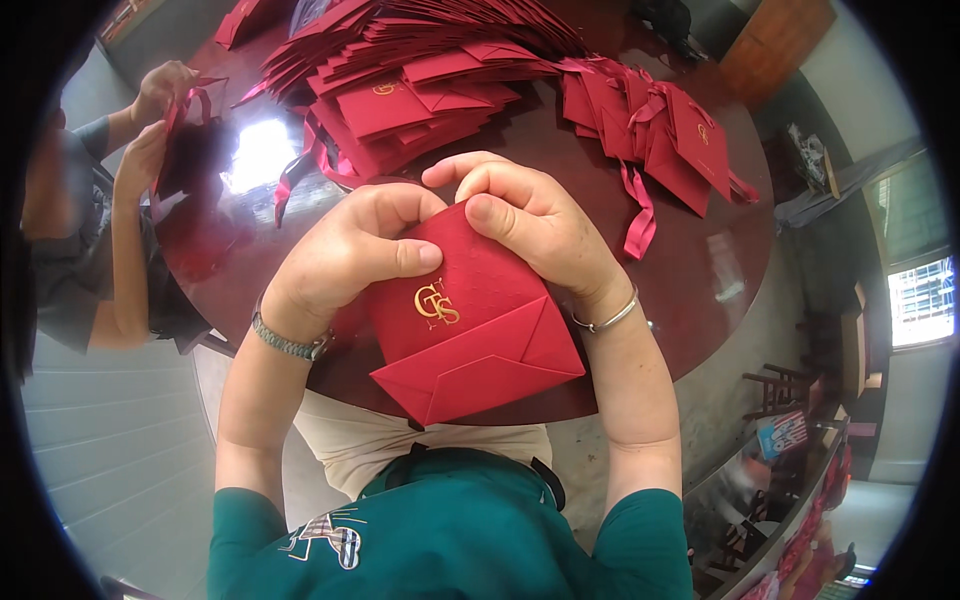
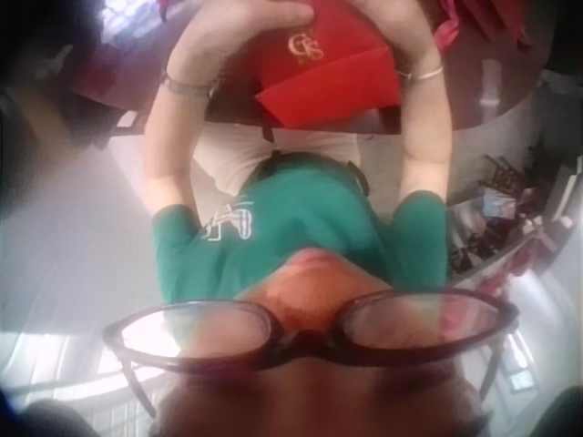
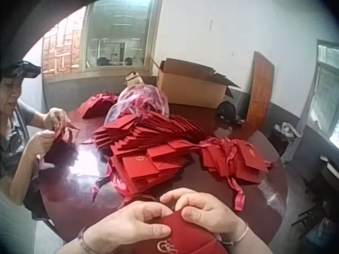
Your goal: The person fastens a strap buckle, then assembles paper gift bags by folding them and threading ribbons through the bag slots by hand.
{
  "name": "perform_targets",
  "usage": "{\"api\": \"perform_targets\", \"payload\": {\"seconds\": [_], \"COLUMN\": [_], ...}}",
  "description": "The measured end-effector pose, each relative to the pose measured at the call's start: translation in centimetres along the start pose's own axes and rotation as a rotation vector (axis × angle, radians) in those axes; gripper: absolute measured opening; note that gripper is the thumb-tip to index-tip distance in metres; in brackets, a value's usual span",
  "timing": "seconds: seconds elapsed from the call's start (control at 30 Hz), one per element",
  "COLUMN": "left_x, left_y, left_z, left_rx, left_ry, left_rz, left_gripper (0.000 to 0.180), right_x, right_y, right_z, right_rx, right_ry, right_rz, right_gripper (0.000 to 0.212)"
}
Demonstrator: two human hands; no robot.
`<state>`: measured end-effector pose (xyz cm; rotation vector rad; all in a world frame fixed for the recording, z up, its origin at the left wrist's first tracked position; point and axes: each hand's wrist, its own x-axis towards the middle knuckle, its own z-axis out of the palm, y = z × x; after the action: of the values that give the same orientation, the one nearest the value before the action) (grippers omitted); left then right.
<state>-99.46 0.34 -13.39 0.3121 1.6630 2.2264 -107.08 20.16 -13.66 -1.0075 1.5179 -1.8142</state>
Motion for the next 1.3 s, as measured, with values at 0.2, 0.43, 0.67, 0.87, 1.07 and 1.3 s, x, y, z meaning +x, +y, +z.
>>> {"api": "perform_targets", "payload": {"seconds": [0.2, 0.43, 0.67, 0.87, 1.07, 1.3], "left_x": [-0.2, 0.1, 0.5, -0.7, -5.0, -7.7], "left_y": [-0.3, 0.0, -0.6, -1.2, -2.7, -4.0], "left_z": [-0.1, 0.4, 0.3, 4.2, 7.0, 6.5], "left_rx": [-0.095, -0.075, 0.212, 0.656, 0.784, 0.682], "left_ry": [-0.034, 0.084, 0.134, 0.133, 0.095, 0.220], "left_rz": [0.038, 0.055, 0.018, 0.218, 0.269, 0.291], "left_gripper": [0.018, 0.019, 0.019, 0.022, 0.017, 0.017], "right_x": [0.1, 0.3, 0.2, 0.1, 2.8, 5.4], "right_y": [-0.1, 0.2, 0.6, 0.5, 0.9, 2.7], "right_z": [0.3, 0.2, -0.5, -2.0, 1.9, 4.9], "right_rx": [-0.045, 0.008, -0.071, 0.037, -0.833, -1.340], "right_ry": [-0.014, 0.035, 0.022, 0.018, -0.137, -0.480], "right_rz": [0.001, 0.039, 0.038, 0.000, -0.145, -0.480], "right_gripper": [0.029, 0.031, 0.026, 0.020, 0.022, 0.020]}}
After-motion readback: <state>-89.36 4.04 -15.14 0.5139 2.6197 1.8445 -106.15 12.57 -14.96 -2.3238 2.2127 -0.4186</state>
